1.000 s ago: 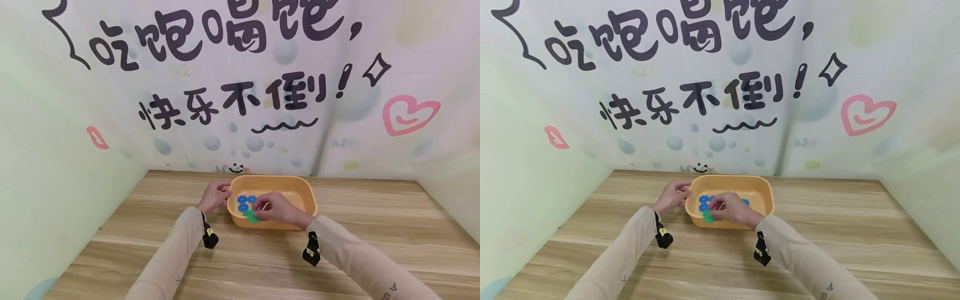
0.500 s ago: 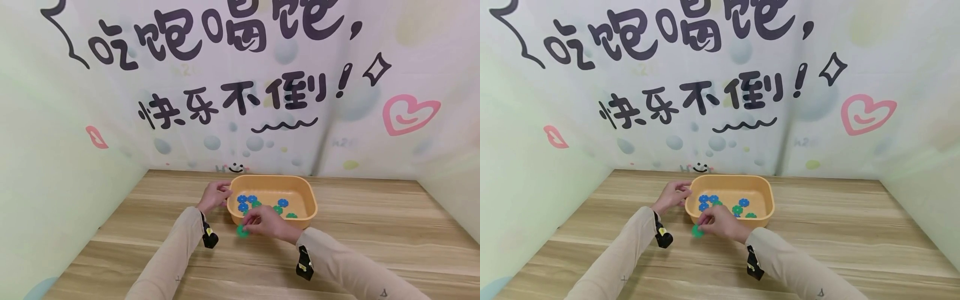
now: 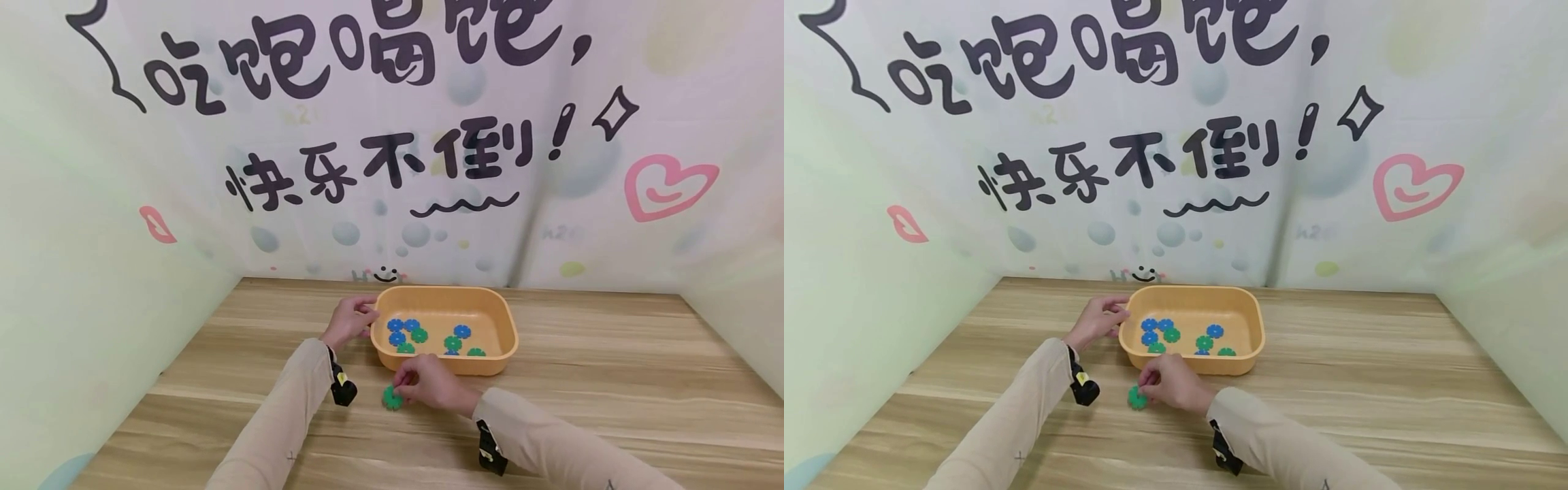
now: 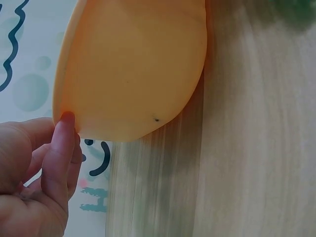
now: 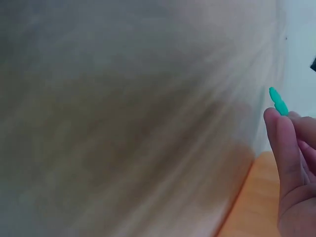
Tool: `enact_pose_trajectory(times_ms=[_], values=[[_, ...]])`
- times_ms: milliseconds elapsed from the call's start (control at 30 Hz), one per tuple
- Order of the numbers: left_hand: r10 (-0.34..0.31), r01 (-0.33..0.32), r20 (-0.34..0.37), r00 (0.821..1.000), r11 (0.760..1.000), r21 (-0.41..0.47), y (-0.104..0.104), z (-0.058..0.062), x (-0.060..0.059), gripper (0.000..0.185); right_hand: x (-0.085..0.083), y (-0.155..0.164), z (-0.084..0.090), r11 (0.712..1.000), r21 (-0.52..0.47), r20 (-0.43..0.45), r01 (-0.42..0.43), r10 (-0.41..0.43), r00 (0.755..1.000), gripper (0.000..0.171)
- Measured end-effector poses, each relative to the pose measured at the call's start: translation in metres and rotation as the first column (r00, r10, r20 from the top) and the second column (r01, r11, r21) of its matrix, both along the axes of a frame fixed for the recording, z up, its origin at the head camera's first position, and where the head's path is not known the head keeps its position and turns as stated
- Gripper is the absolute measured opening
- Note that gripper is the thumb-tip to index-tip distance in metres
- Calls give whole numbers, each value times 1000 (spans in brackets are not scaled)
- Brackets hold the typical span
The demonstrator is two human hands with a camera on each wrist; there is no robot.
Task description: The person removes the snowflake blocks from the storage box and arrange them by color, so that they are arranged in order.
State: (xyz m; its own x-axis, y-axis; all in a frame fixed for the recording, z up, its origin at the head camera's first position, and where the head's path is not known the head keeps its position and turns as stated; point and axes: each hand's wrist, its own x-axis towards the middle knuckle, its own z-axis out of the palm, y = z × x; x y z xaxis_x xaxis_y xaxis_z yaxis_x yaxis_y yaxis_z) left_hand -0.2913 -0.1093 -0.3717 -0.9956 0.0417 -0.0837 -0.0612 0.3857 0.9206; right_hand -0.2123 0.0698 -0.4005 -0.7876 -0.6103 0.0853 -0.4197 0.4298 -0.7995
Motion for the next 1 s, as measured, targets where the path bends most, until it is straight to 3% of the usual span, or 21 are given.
enact_pose_trajectory(times_ms=[433, 1000], values=[[-16, 16, 2, 1000, 1000, 10, 2, 1, -2, 38, 2, -5, -5, 997, 59, -48, 55, -52, 997, 4], [-25, 25, -19, 999, 1000, 17, -1, 0, 0, 36, 0, -10, -6, 996, 86, -94, 19, -11, 995, 5]])
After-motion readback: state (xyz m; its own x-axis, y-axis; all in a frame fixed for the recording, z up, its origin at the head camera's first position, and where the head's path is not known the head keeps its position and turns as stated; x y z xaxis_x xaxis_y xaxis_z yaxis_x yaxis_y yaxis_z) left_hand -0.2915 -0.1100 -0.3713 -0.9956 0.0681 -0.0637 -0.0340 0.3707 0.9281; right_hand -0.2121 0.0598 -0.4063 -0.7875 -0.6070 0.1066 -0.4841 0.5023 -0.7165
